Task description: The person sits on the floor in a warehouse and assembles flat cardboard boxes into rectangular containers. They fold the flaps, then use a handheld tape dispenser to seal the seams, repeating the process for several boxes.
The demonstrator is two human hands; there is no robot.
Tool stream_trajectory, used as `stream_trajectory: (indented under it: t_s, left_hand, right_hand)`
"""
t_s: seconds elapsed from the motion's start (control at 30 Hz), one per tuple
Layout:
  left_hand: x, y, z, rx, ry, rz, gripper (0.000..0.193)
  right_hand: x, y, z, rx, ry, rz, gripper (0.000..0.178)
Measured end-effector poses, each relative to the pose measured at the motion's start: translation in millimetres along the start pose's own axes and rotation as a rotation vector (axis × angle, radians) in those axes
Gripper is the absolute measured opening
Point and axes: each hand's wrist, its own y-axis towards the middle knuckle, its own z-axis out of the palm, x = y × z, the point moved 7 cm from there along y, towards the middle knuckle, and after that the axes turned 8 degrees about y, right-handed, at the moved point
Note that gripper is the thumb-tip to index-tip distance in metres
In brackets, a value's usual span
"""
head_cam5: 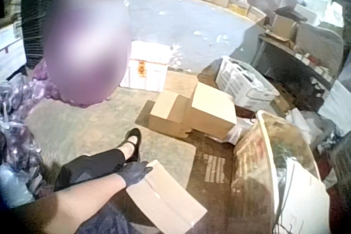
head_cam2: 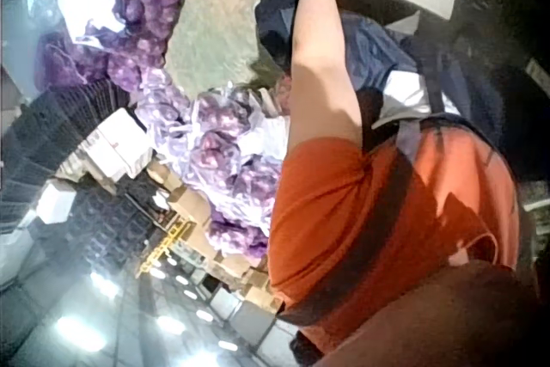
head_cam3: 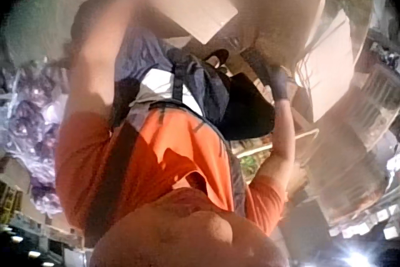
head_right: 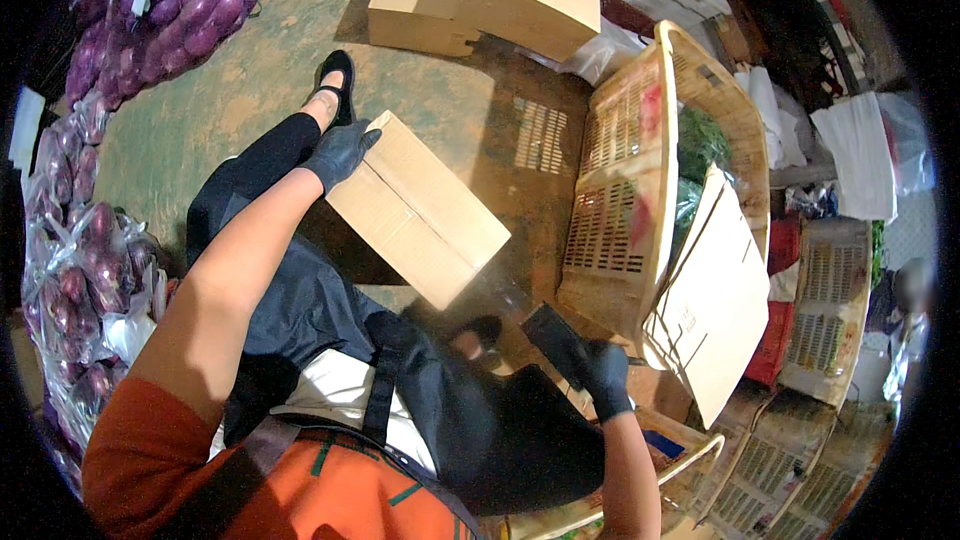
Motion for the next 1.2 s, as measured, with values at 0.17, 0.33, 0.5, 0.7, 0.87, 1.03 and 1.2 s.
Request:
stream_trajectory:
  t_s: [0.17, 0.33, 0.5, 0.7, 0.87, 1.03, 1.2]
  left_hand:
    - [-1.0, -1.9, -3.3, 0.061, 0.024, 0.035, 0.046]
    - [-11.2, -4.1, -6.1, -0.173, -0.086, 0.237, 0.056]
    - [-20.9, -11.1, -12.6, -0.044, -0.107, 0.166, 0.05]
    - [-41.1, -24.1, -24.7, -0.159, 0.184, 0.107, 0.059]
    - [-109.6, -53.3, 19.7, -0.324, 0.462, 0.431, 0.059]
    - [-161.0, -101.2, 30.4, -0.176, 0.464, 0.548, 0.052]
    - [-162.0, -99.0, 29.2, -0.15, 0.498, 0.532, 0.052]
  right_hand:
    - [49.9, 45.4, 41.7, 0.101, 0.089, 0.055, 0.05]
    - [90.6, 92.9, 81.3, 0.157, 0.027, 0.014, 0.054]
    - [96.1, 100.6, 75.3, 0.129, 0.122, 0.042, 0.051]
    - [108.5, 89.4, 59.9, 0.041, 0.18, -0.042, 0.047]
    - [112.4, 87.1, 53.8, 0.029, 0.233, 0.039, 0.045]
    - [111.0, 92.7, 53.9, 0.046, 0.221, 0.007, 0.042]
    - [102.3, 87.6, 49.7, 0.033, 0.303, 0.082, 0.039]
